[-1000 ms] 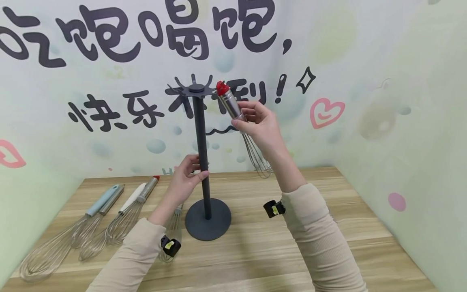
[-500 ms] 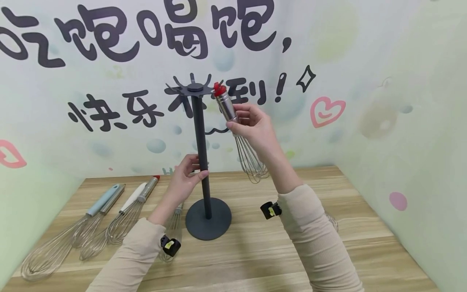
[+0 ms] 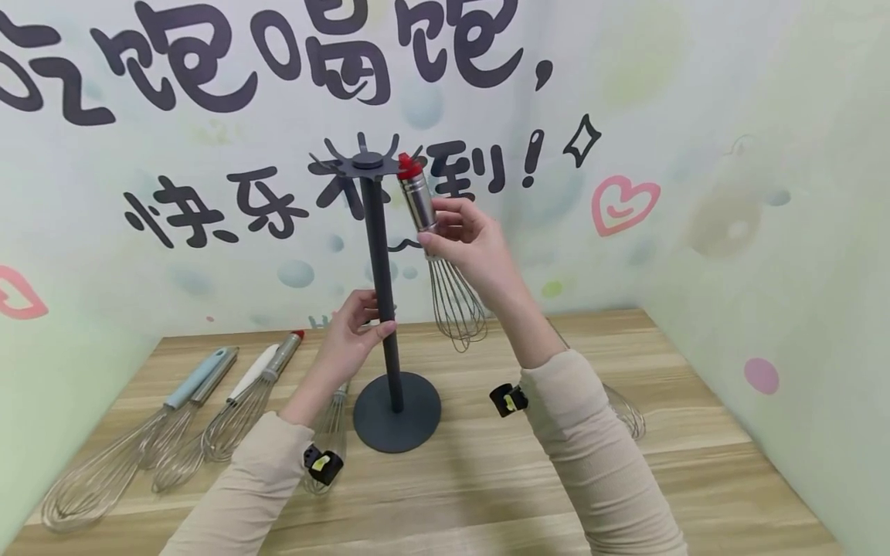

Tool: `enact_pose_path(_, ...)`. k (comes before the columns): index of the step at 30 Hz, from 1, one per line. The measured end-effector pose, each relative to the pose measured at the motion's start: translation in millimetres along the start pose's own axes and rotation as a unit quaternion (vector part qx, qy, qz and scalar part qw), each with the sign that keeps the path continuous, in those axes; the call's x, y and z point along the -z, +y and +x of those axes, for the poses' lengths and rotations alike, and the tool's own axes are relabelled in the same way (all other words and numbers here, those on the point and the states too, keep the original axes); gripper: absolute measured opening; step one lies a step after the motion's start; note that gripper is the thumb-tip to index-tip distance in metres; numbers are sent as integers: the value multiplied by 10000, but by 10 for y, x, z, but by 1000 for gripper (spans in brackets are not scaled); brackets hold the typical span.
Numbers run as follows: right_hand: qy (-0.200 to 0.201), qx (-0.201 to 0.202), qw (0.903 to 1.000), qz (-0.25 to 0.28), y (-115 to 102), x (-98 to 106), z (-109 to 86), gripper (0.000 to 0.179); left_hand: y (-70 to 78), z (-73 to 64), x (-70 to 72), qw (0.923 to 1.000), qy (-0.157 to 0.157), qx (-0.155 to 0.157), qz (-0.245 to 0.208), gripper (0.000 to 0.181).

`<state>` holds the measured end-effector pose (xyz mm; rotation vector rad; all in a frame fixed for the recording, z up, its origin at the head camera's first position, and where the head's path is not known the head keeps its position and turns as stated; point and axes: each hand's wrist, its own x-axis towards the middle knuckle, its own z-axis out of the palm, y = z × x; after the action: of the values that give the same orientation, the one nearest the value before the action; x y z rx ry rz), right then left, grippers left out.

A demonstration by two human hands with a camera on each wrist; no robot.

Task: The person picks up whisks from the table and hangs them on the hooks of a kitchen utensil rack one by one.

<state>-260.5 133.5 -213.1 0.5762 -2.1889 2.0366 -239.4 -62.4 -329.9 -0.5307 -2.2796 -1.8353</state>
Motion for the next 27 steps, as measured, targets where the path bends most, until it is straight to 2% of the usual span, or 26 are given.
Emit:
enact_pose_path(13,-284,74,9995,77,78,-103,-4,48,4,-15,25,10000,29,41,-8,39)
enact_pose_path(27,-272,154,9985,457,113,-124,-17,39,11,-11,14,9999,-14,87,-57,39)
